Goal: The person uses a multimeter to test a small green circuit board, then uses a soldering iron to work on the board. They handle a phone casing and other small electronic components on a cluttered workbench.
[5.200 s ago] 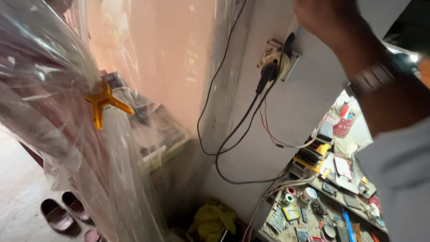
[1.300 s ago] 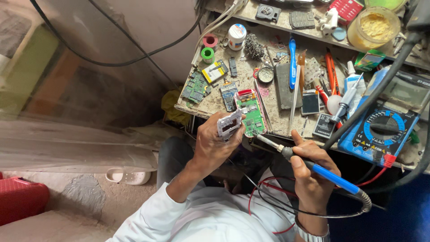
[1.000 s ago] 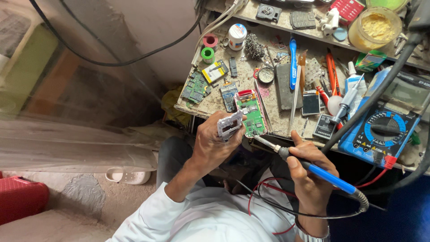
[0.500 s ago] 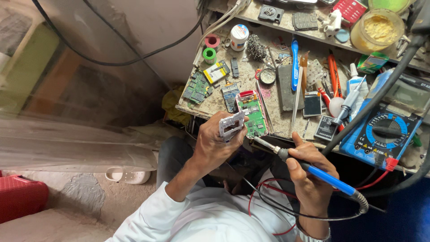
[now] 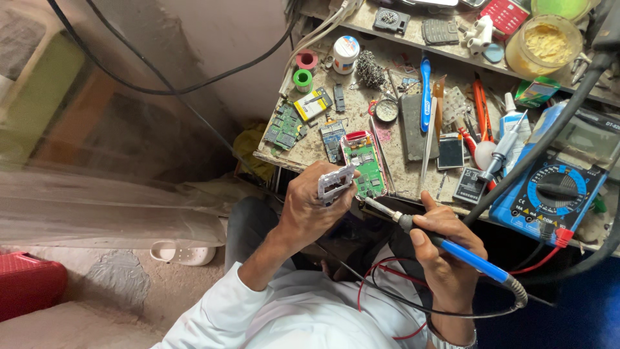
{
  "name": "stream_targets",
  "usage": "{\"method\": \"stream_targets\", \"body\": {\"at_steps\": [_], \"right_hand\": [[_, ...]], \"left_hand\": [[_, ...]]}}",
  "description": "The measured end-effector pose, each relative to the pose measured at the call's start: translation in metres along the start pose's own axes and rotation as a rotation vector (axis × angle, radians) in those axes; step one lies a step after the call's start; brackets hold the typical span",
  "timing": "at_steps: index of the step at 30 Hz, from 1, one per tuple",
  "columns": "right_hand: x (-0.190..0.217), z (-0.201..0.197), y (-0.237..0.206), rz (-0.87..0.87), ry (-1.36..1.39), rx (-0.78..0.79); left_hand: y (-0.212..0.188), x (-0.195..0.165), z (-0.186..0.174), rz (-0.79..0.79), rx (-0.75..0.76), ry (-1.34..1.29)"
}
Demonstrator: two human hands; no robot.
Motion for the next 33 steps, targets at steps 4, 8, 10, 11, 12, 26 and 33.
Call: {"method": "stream_targets", "body": {"at_steps": [4, 8, 10, 11, 12, 26, 33], "right_hand": [[0.001, 0.001, 0.001, -0.002, 0.003, -0.001], [0.001, 0.002, 0.002, -0.003, 0.016, 0.005], [0.001, 0.002, 0.002, -0.005, 0.014, 0.010], [0.001, 0.002, 0.001, -0.006, 0.013, 0.013], [0.001, 0.002, 0.001, -0.009, 0.011, 0.014], [0.012, 0.005, 0.006, -0.010, -0.060, 0.023], [0.018, 0.005, 0.009, -0.038, -0.101, 0.051]], "left_hand": [[0.001, -0.002, -0.002, 0.018, 0.002, 0.004], [0.003, -0.002, -0.002, 0.022, 0.009, 0.031], [0.003, -0.003, -0.002, 0.030, 0.009, 0.025], [0.003, -0.003, -0.002, 0.034, 0.009, 0.022], [0.003, -0.003, -0.002, 0.034, 0.008, 0.022], [0.004, -0.002, -0.003, 0.004, -0.009, 0.014], [0.003, -0.001, -0.002, 0.009, 0.003, 0.014]]}}
Point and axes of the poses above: each hand's wrist, its own y-axis towards the middle knuckle, its own z-axis out of the palm, x = y × z, the point moved 7 cm from there along y, towards the middle knuckle, and after that the axes turned 13 degrees about -y, right-handed, at the moved point
